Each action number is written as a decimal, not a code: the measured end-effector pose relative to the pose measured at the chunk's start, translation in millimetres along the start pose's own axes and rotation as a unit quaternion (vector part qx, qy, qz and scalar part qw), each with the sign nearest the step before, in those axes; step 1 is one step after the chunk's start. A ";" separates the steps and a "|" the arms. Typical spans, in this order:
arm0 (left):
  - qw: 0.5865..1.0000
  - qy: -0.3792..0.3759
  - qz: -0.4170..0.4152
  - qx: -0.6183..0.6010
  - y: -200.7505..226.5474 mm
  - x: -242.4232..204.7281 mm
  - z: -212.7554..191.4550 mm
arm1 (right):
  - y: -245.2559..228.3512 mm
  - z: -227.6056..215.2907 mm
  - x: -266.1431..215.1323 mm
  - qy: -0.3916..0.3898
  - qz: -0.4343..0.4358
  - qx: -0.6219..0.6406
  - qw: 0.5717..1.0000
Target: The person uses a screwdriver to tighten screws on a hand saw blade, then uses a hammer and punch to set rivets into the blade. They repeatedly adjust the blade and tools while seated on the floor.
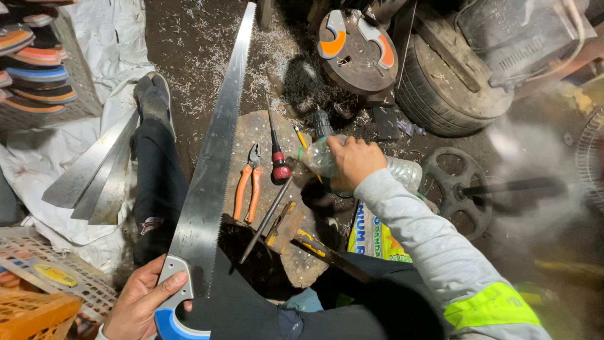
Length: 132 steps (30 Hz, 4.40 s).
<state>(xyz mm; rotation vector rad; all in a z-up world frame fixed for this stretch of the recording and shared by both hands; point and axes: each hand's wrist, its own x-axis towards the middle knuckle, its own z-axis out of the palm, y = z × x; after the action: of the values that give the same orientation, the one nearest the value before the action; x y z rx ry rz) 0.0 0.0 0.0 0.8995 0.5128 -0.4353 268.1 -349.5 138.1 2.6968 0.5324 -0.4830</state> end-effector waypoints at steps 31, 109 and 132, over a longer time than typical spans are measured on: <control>0.999 0.021 -0.039 0.018 -5.1 -2.6 -4.6 | -4.4 -0.5 25.3 -0.015 -0.008 -0.047 0.999; 0.998 -0.050 -0.034 0.007 -6.7 14.4 23.4 | 122.5 269.4 -62.9 0.003 0.318 0.387 0.866; 0.998 -0.060 -0.021 0.001 -9.5 17.1 14.5 | -56.4 103.4 8.2 0.293 -0.056 0.215 0.930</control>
<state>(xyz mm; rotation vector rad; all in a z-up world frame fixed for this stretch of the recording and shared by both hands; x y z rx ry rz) 11.7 -19.6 -8.4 0.8609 0.4222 -0.5249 225.0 -338.9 28.7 3.2463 0.8175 0.2386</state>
